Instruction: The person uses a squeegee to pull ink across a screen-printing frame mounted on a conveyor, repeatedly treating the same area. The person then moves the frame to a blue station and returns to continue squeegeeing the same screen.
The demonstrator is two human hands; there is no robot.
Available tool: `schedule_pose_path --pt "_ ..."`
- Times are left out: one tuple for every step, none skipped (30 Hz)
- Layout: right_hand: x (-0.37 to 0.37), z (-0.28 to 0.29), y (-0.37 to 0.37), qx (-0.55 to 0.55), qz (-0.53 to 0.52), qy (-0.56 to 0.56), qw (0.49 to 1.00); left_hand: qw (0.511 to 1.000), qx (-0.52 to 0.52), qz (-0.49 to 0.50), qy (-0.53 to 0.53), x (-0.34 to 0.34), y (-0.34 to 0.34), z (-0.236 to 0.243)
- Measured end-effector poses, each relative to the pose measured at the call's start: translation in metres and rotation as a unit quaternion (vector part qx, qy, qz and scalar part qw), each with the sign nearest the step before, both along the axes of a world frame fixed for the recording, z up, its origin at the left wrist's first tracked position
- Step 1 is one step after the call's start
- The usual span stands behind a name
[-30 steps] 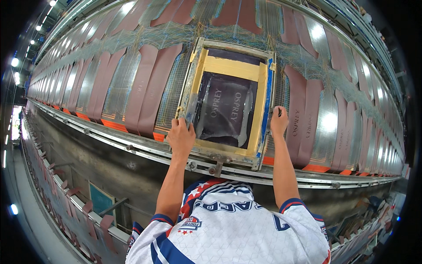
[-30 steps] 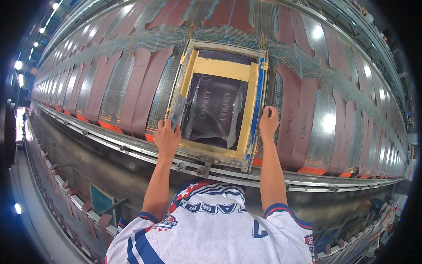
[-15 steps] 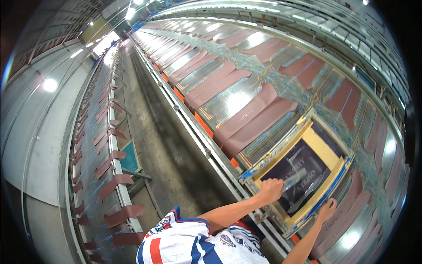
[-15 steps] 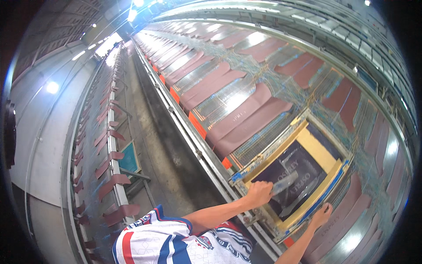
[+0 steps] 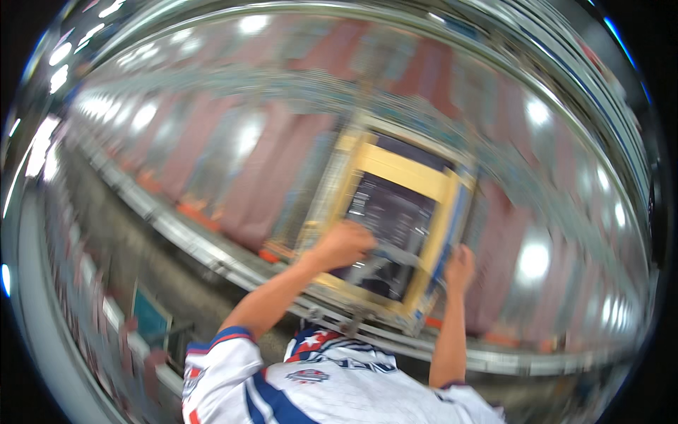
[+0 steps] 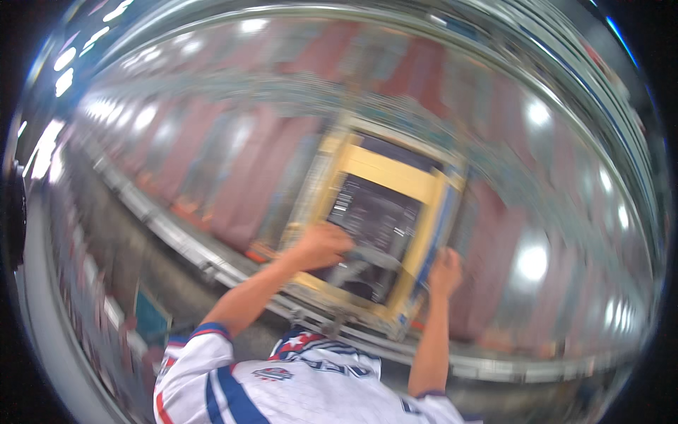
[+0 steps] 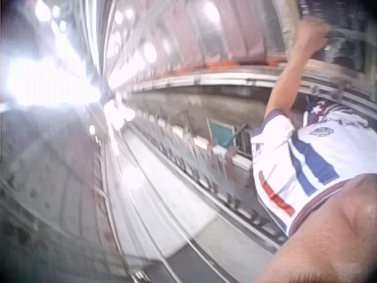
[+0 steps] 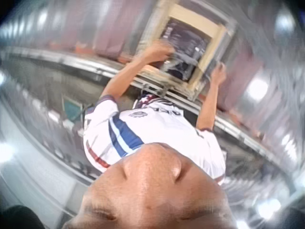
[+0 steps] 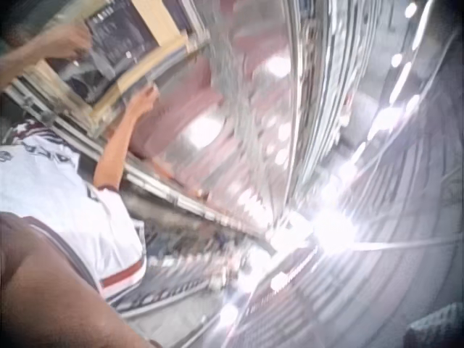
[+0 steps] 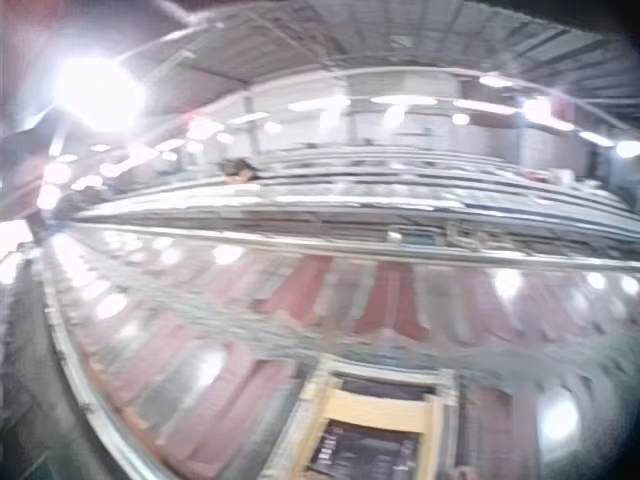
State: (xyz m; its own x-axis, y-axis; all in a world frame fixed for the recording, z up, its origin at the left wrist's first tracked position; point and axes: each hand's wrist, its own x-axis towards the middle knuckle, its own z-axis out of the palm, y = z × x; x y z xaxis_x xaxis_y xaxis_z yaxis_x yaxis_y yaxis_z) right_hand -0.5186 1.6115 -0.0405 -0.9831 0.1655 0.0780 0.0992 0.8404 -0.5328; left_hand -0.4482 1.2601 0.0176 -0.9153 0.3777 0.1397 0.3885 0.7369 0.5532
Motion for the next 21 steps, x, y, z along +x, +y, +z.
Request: schedule_pose_path --pt "-0.004 0.012 -0.007 -0.057 -0.006 -0.027 0.998 1.0 0.0 0.002 -0.009 -0.008 -0.003 0.006" --pt "-0.009 0.003 0.001 -0.105 -0.024 -0.059 0.992 0.999 0.003 -0.011 0.03 -0.021 -0.004 0.012" --pt "-0.01 0.007 -0.001 -0.132 -0.043 -0.078 0.987 0.998 0.003 -0.008 0.063 -0.029 -0.004 0.013" --pt "-0.008 0.01 -0.005 -0.163 -0.056 -0.096 0.98 0.998 -0.016 -0.021 0.049 -0.039 0.0 0.014" --pt "-0.003 0.002 -0.008 -0.153 -0.08 -0.025 0.985 0.998 -0.04 -0.03 0.037 -0.049 0.002 0.014" --pt "-0.002 0.006 -0.008 -0.149 -0.088 -0.028 0.984 0.998 -0.057 -0.034 0.019 -0.057 0.006 0.015" --pt "0.0 0.009 -0.009 -0.154 -0.091 -0.029 0.983 0.997 -0.06 -0.036 0.019 -0.062 0.008 0.018" --pt "0.002 0.014 -0.005 -0.145 -0.089 -0.071 0.983 0.997 -0.063 -0.037 0.018 -0.067 0.011 0.02" --pt "-0.002 0.021 -0.007 -0.141 -0.083 -0.106 0.981 0.997 -0.07 -0.035 0.025 -0.074 0.009 0.024" --pt "-0.004 0.026 -0.008 -0.137 -0.075 -0.141 0.978 0.997 -0.052 -0.031 0.038 -0.078 0.007 0.022" --pt "-0.002 0.029 -0.009 -0.014 -0.033 -0.084 0.996 0.998 -0.05 -0.032 0.036 -0.081 0.005 0.021" --pt "-0.003 0.032 -0.008 0.112 0.008 -0.022 0.993 0.998 -0.046 -0.034 0.039 -0.087 0.004 0.02" --pt "-0.004 0.041 -0.012 0.235 0.052 0.038 0.97 0.998 -0.043 -0.033 0.039 -0.091 0.002 0.019" --pt "-0.019 0.049 -0.018 0.125 0.109 0.061 0.984 0.998 -0.04 -0.033 0.04 -0.101 -0.001 0.019" --pt "-0.041 0.067 -0.031 0.013 0.164 0.077 0.983 0.998 -0.035 -0.034 0.036 -0.111 -0.003 0.018" --pt "-0.057 0.084 -0.048 -0.084 0.222 0.003 0.971 0.999 -0.03 -0.033 0.031 -0.12 -0.005 0.017" --pt "-0.074 0.097 -0.066 -0.179 0.275 -0.07 0.942 0.998 -0.041 -0.032 0.02 -0.129 -0.006 0.018" --pt "-0.09 0.103 -0.08 -0.128 0.31 -0.097 0.937 0.998 -0.052 -0.033 0.011 -0.142 -0.006 0.02" --pt "-0.106 0.106 -0.09 -0.077 0.342 -0.123 0.929 0.997 -0.064 -0.035 0.005 -0.156 -0.006 0.021" --pt "-0.121 0.105 -0.098 -0.029 0.349 -0.132 0.927 0.997 -0.072 -0.033 0.012 -0.169 -0.007 0.02" --pt "-0.132 0.101 -0.105 0.017 0.355 -0.145 0.924 0.996 -0.08 -0.033 0.015 -0.179 -0.008 0.016"
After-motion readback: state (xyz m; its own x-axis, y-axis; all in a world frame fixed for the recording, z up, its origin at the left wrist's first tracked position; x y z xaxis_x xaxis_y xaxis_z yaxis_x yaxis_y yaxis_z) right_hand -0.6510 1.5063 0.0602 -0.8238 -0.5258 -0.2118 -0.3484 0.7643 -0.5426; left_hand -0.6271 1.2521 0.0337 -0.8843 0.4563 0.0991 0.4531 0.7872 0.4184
